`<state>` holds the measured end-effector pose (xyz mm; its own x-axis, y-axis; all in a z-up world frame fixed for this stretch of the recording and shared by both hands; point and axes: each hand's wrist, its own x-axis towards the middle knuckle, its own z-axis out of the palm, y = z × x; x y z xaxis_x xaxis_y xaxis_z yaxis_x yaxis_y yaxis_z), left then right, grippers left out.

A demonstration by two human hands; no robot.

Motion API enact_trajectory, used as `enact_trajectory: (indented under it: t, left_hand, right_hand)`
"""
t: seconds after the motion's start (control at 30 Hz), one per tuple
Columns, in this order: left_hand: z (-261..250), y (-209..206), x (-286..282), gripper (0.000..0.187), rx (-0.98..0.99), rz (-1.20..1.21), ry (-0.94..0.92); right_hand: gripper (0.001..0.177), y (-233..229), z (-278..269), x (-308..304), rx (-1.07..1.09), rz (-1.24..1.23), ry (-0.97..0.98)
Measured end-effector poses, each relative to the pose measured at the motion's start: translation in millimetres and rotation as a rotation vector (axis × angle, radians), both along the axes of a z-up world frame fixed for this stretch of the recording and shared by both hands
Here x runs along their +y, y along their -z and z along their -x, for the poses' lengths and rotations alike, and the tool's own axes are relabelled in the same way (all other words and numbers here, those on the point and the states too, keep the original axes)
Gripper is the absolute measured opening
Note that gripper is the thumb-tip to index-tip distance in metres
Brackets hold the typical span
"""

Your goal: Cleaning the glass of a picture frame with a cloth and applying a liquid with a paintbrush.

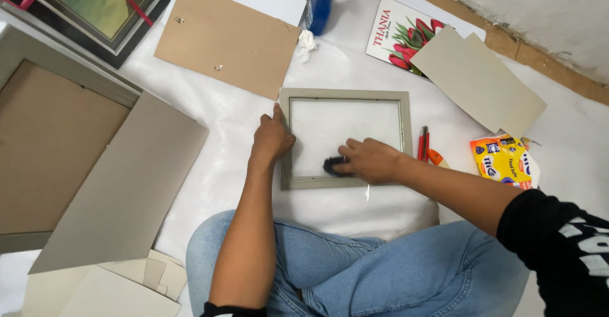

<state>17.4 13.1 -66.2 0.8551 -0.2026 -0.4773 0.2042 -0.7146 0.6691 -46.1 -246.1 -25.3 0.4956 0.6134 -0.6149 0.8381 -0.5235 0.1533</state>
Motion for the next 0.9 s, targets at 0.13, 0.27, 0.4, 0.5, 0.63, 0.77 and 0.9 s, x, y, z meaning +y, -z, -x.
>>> enact_trajectory:
  t: [0.13, 0.27, 0.4, 0.5, 0.63, 0.77, 0.9]
  left_hand:
    - [-2, -1, -1, 0.085, 0.002, -0.005, 0.006]
    - [4, -3, 1, 0.085, 0.009, -0.005, -0.001]
    - [0, -1, -2, 0.085, 0.004, -0.019, 0.008]
    - [1, 1, 0, 0.085, -0.006, -0.002, -0.008]
    - [7, -20, -1, 0.086, -0.019, -0.003, -0.014]
    - [18, -74, -15, 0.101, -0.159, -0.077, -0.099]
    - [55, -102, -51, 0.084, -0.139, 0.527, -0.075]
  right_hand:
    - [0.048, 7, -30, -38, -0.049, -0.024, 0.101]
    - [0.045, 19, -16, -38, -0.118, -0.102, 0.601]
    - [0.048, 9, 1, -39, 0.005, -0.062, 0.489]
    - [0.041, 8, -24, -84, -0.247, -0.035, 0.723]
    - [0.057, -23, -1, -87, -0.081, -0.556, 1.172]
    - [0.058, -89, 43, -43, 0.435, -1.687, 1.728]
    - [0.054, -91, 46, -31, 0.701, -1.959, 1.653]
